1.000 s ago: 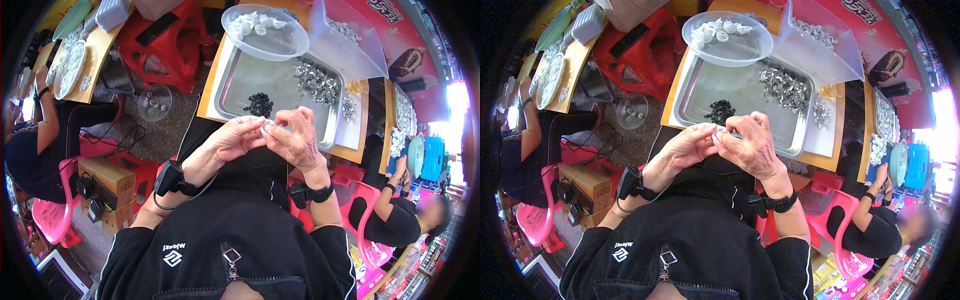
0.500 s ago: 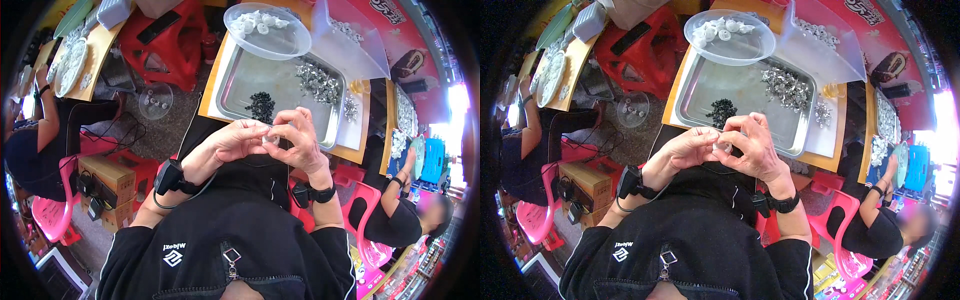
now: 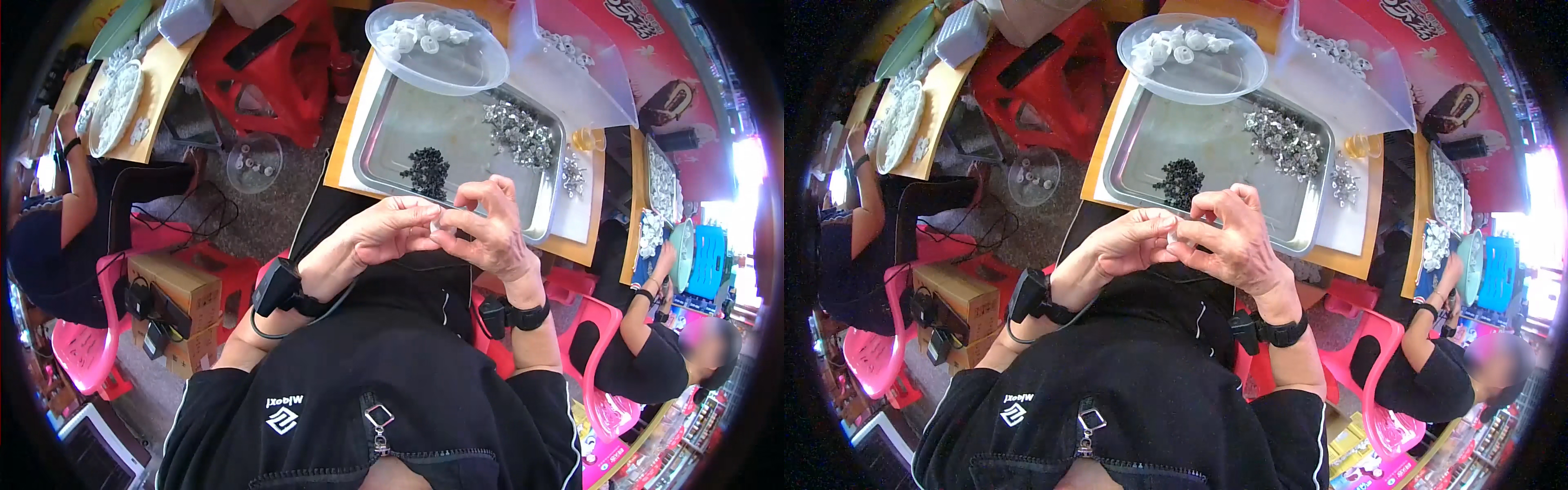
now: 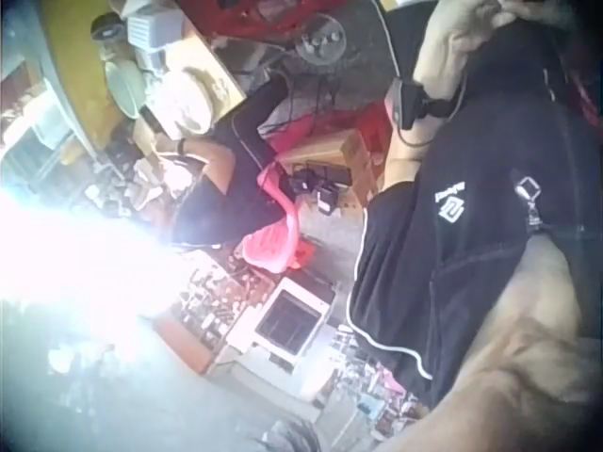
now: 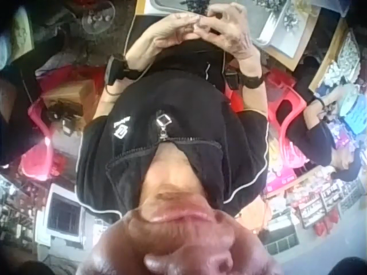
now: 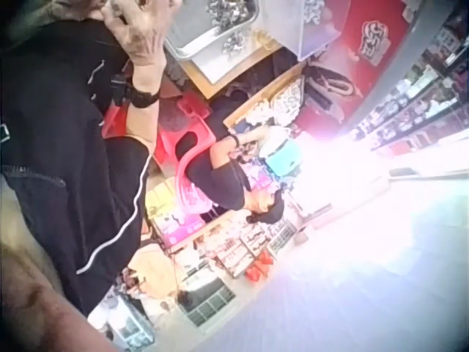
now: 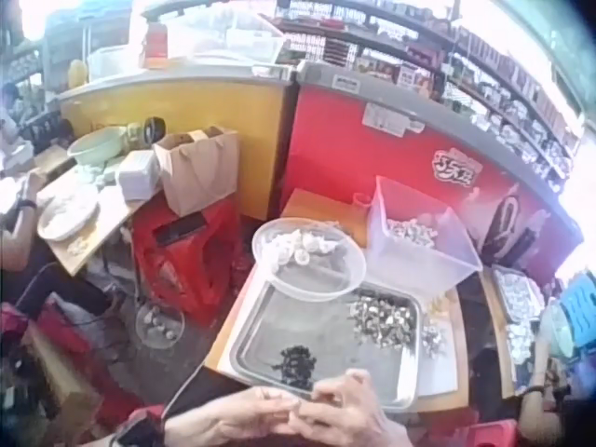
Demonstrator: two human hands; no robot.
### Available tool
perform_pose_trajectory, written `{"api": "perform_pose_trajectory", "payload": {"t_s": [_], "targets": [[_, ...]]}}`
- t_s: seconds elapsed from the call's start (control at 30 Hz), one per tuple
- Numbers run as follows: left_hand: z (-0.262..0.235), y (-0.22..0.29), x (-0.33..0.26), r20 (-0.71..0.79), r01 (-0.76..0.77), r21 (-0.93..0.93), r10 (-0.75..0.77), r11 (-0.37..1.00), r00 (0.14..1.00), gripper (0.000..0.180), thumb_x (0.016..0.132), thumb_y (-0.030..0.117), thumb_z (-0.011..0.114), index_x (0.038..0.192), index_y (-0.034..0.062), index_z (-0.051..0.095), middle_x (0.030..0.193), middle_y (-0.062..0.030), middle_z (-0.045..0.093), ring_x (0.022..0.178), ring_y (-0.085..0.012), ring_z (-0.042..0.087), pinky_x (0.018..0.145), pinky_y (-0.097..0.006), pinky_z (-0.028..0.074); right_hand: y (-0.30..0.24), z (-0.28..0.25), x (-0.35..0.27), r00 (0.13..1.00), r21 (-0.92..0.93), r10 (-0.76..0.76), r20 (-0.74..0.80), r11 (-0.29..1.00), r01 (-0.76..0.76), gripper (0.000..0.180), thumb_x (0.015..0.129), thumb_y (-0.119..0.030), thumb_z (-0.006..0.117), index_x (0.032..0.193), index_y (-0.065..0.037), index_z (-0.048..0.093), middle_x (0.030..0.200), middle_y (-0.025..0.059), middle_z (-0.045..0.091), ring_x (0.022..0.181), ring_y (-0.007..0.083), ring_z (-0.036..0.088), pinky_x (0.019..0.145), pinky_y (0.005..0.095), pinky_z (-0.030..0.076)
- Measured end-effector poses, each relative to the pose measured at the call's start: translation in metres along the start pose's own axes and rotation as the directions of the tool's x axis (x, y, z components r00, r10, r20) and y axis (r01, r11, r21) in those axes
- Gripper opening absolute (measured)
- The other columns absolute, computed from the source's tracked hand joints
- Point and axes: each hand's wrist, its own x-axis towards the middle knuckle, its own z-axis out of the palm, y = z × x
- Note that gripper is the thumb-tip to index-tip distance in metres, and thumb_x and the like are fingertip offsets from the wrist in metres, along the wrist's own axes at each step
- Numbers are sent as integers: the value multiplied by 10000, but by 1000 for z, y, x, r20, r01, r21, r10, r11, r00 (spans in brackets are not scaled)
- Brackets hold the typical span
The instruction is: Manually inserting black pins into white plastic circular components at an assembly bench.
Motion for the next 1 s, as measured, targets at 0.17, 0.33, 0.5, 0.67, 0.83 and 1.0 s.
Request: {"api": "perform_pose_trajectory", "payload": {"t_s": [0.17,0.33,0.5,0.67,0.83,1.0], "targets": [[-1,-1,1,-28,-30,-45,29,999,999,235,877,223,623,1018,35,614,937,-30,640,852,-105,626,796,-261,543,-2,-3,-5,999,-91,-41,-6,995,40,240,633,-189,778,838,-171,654,868,-25,533,716,127,520,752,333,352],[6,2,1,-121,-73,-31,69,997,990,167,874,188,631,964,47,632,926,-33,647,869,-123,630,839,-278,527,-6,4,-11,997,-164,-61,-52,985,51,260,638,-164,777,874,-150,669,893,-24,550,781,126,548,747,332,366],[2,1,0,-93,-129,-36,125,991,988,191,873,200,632,966,33,627,932,-54,652,870,-137,640,816,-263,538,-12,6,-13,989,-33,113,-91,993,-117,256,687,-128,750,931,-104,675,887,17,553,775,148,552,742,332,399],[10,22,-10,-196,-275,-94,253,957,947,263,888,198,604,1030,-22,587,970,-136,650,898,-209,653,751,-235,571,10,7,-9,826,134,510,-242,860,-492,168,823,-86,639,986,-70,675,886,86,579,695,201,575,611,304,458],[1,30,-13,-274,-326,-177,272,929,923,295,895,208,594,1059,-35,560,1008,-176,633,920,-245,650,745,-260,583,50,21,-10,812,34,583,22,812,-583,159,826,-91,601,970,-78,669,856,78,617,763,232,609,653,341,473],[-5,30,-14,-273,-312,-231,247,922,930,314,907,206,574,1091,-44,528,1039,-200,618,931,-263,648,742,-283,591,78,47,-10,926,-100,376,33,923,-371,112,804,-123,605,889,-85,667,843,74,607,807,257,603,731,372,469]]}}
